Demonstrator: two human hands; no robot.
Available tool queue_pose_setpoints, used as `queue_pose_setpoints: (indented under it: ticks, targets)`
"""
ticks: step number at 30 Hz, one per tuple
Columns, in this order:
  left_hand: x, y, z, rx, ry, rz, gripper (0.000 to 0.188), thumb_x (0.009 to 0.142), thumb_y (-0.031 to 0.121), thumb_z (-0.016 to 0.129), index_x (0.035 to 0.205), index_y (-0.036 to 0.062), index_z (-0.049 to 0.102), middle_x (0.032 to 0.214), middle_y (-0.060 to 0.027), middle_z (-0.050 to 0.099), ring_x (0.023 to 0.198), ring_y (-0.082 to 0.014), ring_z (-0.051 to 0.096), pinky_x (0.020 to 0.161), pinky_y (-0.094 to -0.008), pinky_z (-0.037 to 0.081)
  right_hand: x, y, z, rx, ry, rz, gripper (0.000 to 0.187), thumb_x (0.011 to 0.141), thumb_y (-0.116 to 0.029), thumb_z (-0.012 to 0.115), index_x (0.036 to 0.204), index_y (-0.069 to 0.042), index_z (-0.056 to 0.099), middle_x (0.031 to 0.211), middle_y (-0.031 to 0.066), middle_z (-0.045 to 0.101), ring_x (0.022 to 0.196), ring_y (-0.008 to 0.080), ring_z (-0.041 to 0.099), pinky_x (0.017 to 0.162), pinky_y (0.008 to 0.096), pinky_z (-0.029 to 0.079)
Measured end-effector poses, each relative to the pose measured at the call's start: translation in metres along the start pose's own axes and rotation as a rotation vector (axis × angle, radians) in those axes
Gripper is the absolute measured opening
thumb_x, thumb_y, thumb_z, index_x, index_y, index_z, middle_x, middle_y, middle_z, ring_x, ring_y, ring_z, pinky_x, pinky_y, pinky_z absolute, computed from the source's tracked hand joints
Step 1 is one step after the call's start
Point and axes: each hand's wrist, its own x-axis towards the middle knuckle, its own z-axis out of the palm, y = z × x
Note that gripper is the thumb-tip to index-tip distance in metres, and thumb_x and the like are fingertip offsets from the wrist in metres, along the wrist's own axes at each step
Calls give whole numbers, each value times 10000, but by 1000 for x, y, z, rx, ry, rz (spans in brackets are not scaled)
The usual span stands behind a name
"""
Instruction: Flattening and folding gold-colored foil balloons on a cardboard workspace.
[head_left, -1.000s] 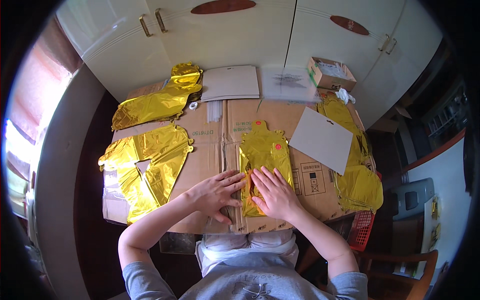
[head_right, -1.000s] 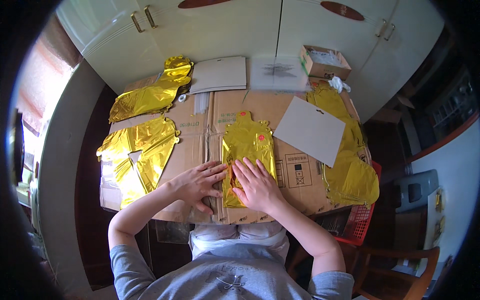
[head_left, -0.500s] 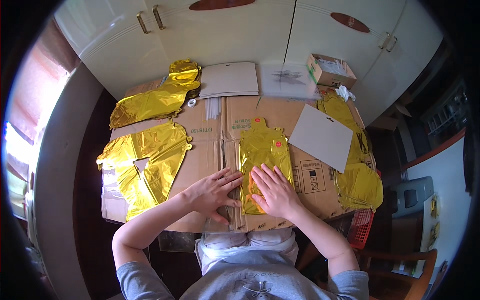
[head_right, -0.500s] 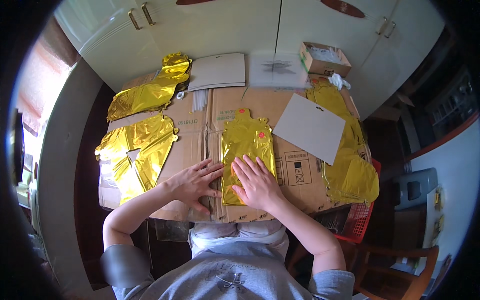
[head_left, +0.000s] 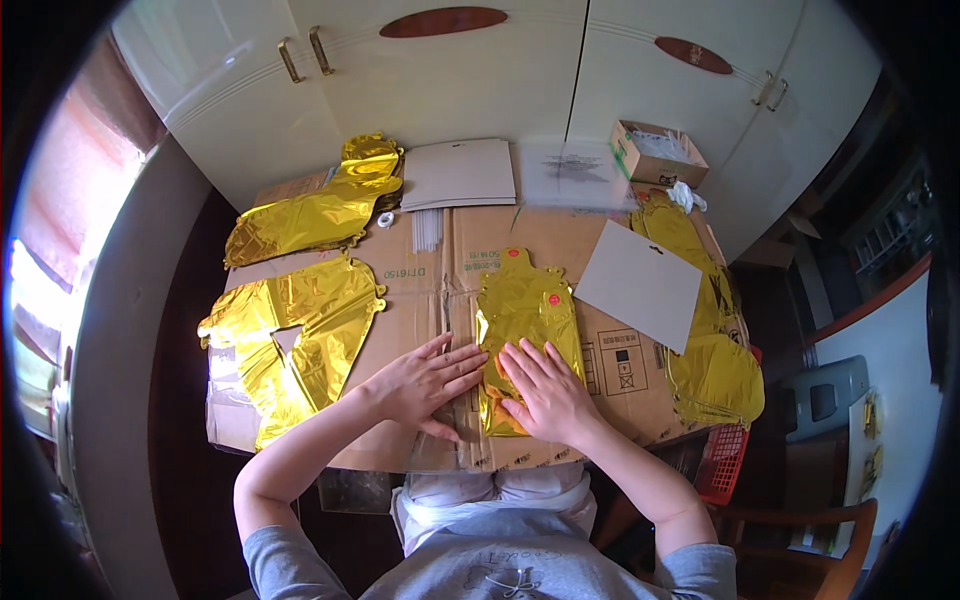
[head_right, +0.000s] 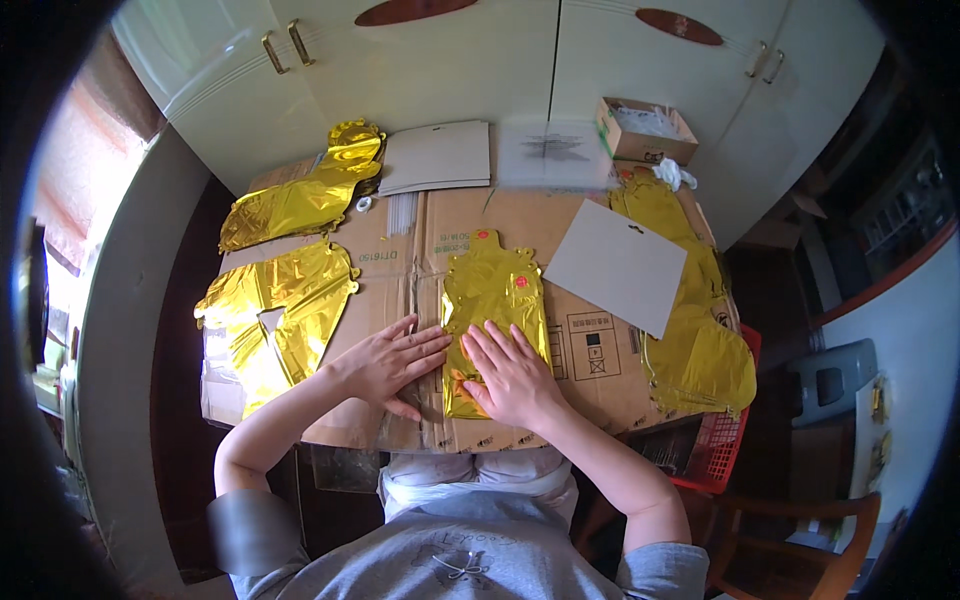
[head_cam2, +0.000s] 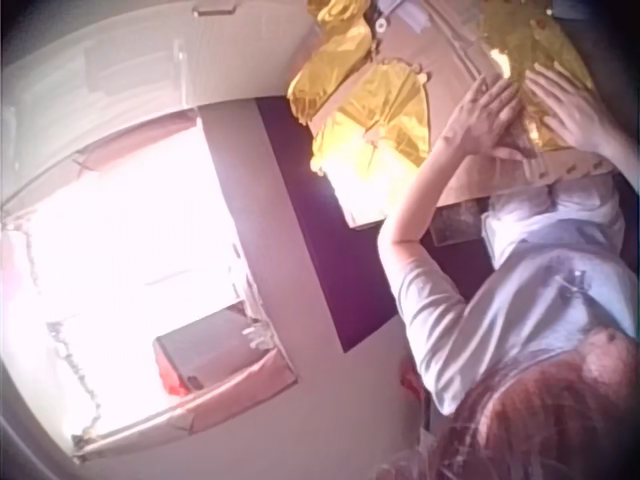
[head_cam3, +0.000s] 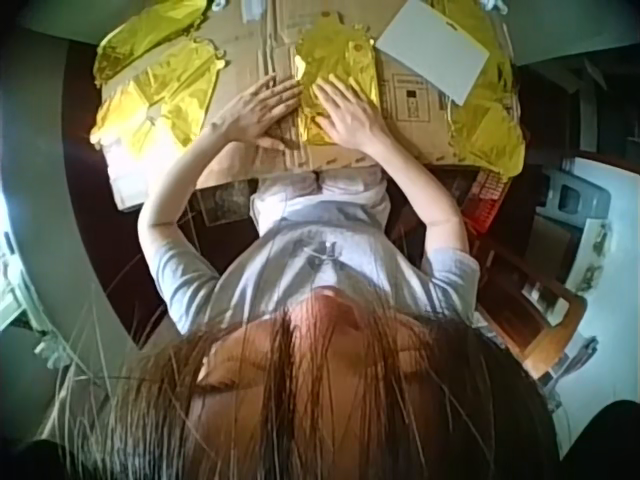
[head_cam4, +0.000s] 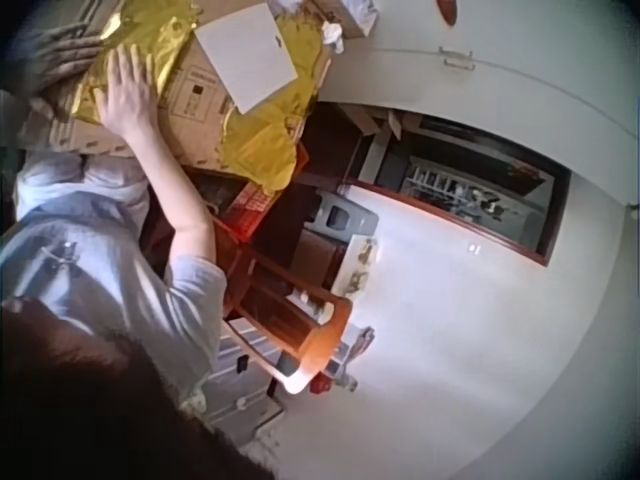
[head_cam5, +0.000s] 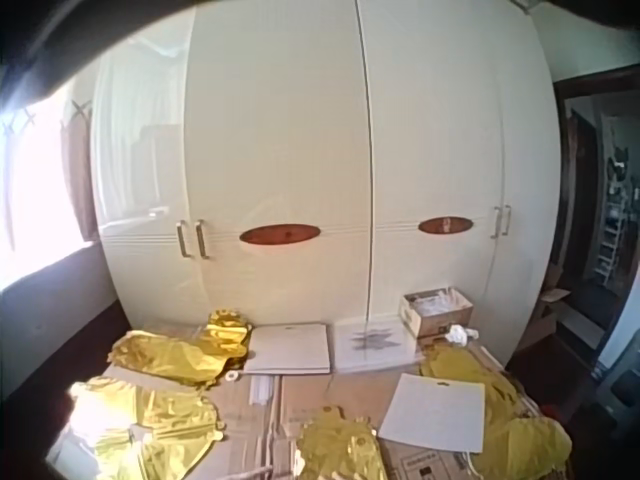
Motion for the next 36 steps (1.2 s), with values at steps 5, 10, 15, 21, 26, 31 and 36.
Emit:
queue_pose_setpoints:
  ticks: [5,10,15,21,26,31,36]
  targets:
    - [7,-12,1,55,50,-107,979,803,780,453,1459,61,358,1524,-207,311,1446,-333,245,1168,-542,174,0,-2,-2,-10,-16,-1,726,931,-548,483,1433,-29,403,1482,160,399,1400,317,335,1164,504,211]
    - [14,-31,4,71,65,-165,921,840,751,431,1488,104,331,1532,-191,305,1448,-327,242,1167,-548,178,-1,-2,-2,2,-6,-17,832,866,-655,514,1430,-50,419,1491,154,387,1406,318,324,1167,509,205]
    - [21,-42,5,45,85,-275,805,909,660,408,1496,115,326,1542,-161,301,1451,-325,231,1180,-531,153,0,-3,-3,4,-9,-23,871,838,-694,518,1424,-55,432,1494,150,385,1410,314,318,1169,508,202]
    - [29,-39,15,68,158,-396,734,946,569,430,1481,75,341,1534,-143,326,1450,-321,238,1180,-526,155,-1,-3,-4,0,-8,-34,872,836,-702,513,1420,-58,439,1496,148,384,1417,315,308,1170,510,198]
    - [30,-21,13,18,275,-373,609,904,410,576,1376,36,485,1438,-108,468,1409,-253,336,1163,-502,227,-1,-5,-7,-5,27,-68,715,903,-556,533,1404,-52,456,1459,145,427,1383,317,357,1157,517,224]
    - [24,-8,16,-26,326,-354,553,871,326,632,1327,28,535,1387,-104,523,1360,-252,414,1138,-507,283,-13,-30,-25,7,112,-188,489,868,-307,657,1283,-59,584,1336,107,550,1286,264,476,1120,500,308]
    - [15,13,7,-4,341,-301,460,870,311,634,1241,41,607,1348,-76,559,1308,-224,475,1123,-488,317,-44,-48,-21,4,67,-219,509,849,-309,667,1287,-63,584,1328,89,563,1268,247,491,1101,479,333]
